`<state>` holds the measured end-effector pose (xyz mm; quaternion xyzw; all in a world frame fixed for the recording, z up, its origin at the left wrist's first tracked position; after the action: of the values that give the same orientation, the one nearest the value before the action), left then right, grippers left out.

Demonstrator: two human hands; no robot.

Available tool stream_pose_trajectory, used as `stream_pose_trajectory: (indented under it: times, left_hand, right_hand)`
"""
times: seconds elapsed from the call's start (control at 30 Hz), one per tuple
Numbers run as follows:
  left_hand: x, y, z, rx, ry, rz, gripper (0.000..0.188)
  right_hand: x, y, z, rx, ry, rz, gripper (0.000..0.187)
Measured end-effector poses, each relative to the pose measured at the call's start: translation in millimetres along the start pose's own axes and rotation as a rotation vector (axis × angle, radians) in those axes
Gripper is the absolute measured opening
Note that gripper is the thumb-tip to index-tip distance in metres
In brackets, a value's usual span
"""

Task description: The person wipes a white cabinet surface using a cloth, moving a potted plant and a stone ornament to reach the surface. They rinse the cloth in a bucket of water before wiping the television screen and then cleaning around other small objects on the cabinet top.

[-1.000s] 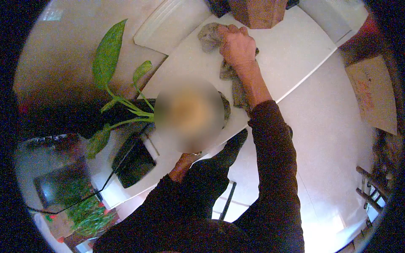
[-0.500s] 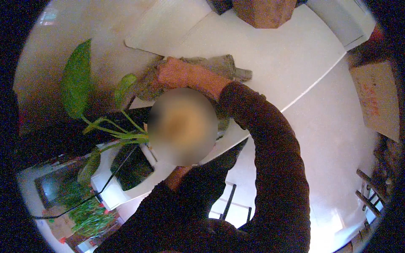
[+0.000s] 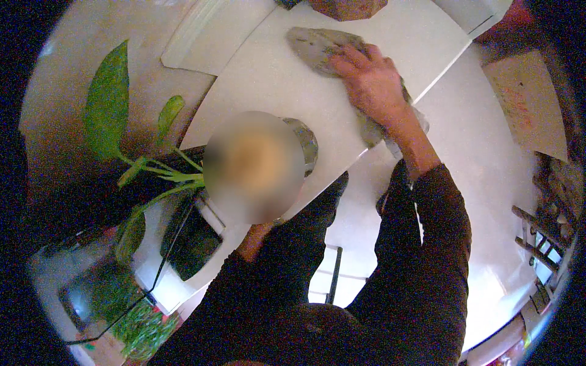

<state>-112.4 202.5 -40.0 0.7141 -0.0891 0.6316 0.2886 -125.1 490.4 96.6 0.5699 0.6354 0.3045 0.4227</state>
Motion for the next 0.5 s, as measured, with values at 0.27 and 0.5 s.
stream_pose_trajectory:
  times: [0.27, 0.5]
  left_hand:
    - [-3, -7, 1, -0.027, -0.002, 0.014, 0.055]
    - [-12, -2, -1, -0.033, 0.054, 0.035, 0.054]
  right_hand:
    - [30, 50, 61, -0.008, -0.260, 0.177, 0.041]
    - [-61, 42, -42, -0.051, 0.189, -0.305, 0.050]
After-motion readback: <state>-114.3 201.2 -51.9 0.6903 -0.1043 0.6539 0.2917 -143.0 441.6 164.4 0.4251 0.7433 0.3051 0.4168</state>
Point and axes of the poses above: each hand's wrist, its own z-axis away from the middle knuckle, its own y-axis out of the back of the hand, x = y × z, the point moved 6 cm from there along -z, towards the middle knuckle
